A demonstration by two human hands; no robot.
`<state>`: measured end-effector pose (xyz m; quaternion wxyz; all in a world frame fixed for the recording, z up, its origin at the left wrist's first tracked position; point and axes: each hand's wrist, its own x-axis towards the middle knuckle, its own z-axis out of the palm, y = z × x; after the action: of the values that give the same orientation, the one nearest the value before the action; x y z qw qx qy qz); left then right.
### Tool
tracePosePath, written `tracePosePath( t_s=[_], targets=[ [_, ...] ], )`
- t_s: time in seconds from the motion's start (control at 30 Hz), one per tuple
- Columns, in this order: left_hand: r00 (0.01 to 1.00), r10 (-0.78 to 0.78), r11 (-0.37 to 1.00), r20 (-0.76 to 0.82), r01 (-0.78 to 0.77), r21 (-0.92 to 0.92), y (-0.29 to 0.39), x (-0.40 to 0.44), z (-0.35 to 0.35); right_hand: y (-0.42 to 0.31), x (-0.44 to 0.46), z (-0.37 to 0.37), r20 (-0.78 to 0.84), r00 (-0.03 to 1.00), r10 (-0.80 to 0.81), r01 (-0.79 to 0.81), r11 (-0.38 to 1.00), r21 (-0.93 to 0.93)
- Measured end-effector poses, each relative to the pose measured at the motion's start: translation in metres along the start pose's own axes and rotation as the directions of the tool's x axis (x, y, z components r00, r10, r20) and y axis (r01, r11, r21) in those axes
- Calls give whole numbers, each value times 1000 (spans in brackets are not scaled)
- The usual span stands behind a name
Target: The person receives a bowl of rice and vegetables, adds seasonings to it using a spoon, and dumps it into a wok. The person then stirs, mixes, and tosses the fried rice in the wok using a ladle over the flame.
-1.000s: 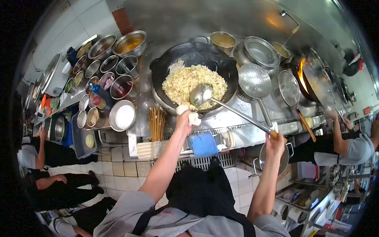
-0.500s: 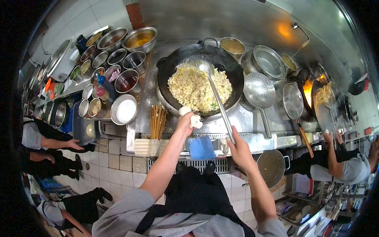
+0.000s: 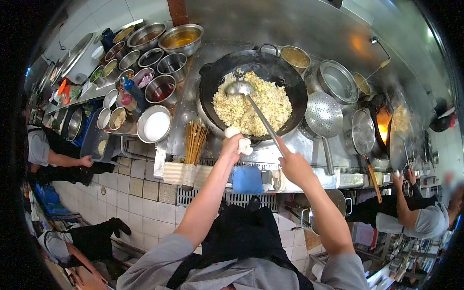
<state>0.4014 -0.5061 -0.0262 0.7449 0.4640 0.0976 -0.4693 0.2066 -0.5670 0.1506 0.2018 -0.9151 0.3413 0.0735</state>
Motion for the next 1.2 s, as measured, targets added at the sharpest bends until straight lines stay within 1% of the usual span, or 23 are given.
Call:
tracePosePath(
  t_s=[0.07,0.17,0.2,0.23,0.3,0.33,0.43,0.47,0.5,0.53,0.57,0.6,0.63,0.7,0.73,0.83,0.87,0.97,1.03,1.1,1.13,1.2],
  targets=[
    [1000,-28,1000,2,28,3,0,-2,-1,-7,35,8,-19,1000,3,-1,993,118],
    [998,-64,998,-4,64,21,9,-12,4,-20,22,-16,-31,996,85,-68,929,363],
    [1000,-29,999,5,29,-18,0,-4,0,-29,-3,-39,51,987,153,-162,923,348],
    [1000,-25,1000,7,25,1,-1,-3,0,-11,-25,-39,-11,996,90,-82,948,306],
    [1000,-14,999,5,14,40,1,-5,-1,11,-77,-38,-32,999,32,-24,975,223],
    [999,-35,999,-18,35,20,1,-4,0,12,-92,-39,-2,999,43,-42,982,184],
    [998,-67,998,-5,68,18,4,-8,0,-1,-69,-27,133,980,146,-154,987,46],
    [998,-60,998,-4,60,-24,-4,0,-2,3,-49,-13,103,988,111,-116,992,45],
    [999,-43,999,12,43,-20,1,-6,0,5,-28,0,44,995,90,-93,993,71],
    [999,-51,999,15,51,-2,6,-12,2,3,-5,8,35,991,129,-131,990,53],
    [998,-58,998,15,58,13,9,-15,4,-5,12,11,-13,994,108,-108,994,29],
    [998,-31,999,50,32,-23,8,-15,3,-1,17,16,-40,994,98,-97,995,30],
    [999,-41,999,28,41,-2,7,-16,4,-1,21,20,-75,993,88,-85,996,37],
    [999,-48,999,-17,49,24,10,-17,6,2,-21,5,-5,988,152,-152,988,-31],
    [999,-37,999,-3,37,11,6,-12,4,5,-38,-1,36,982,183,-180,981,-73],
    [999,-48,998,17,48,36,7,-12,2,19,-37,4,-9,979,205,-205,975,-86],
    [998,-61,997,21,60,54,7,-10,0,22,-21,4,-86,985,146,-150,988,-39],
    [998,-53,998,22,53,26,6,-12,2,7,17,-25,-35,986,162,-150,964,219],
    [999,-39,999,29,38,30,6,-11,3,8,-16,-36,-95,982,164,-148,976,157],
    [1000,-9,1000,29,8,28,6,-12,2,8,-70,-40,-101,978,182,-171,980,106],
    [1000,19,1000,3,-19,-15,-4,-2,-1,7,-86,-41,-101,976,194,-187,979,76],
    [999,-34,999,7,34,-21,0,-4,-3,11,-77,-36,-13,963,270,-271,962,-32]
  ],
)
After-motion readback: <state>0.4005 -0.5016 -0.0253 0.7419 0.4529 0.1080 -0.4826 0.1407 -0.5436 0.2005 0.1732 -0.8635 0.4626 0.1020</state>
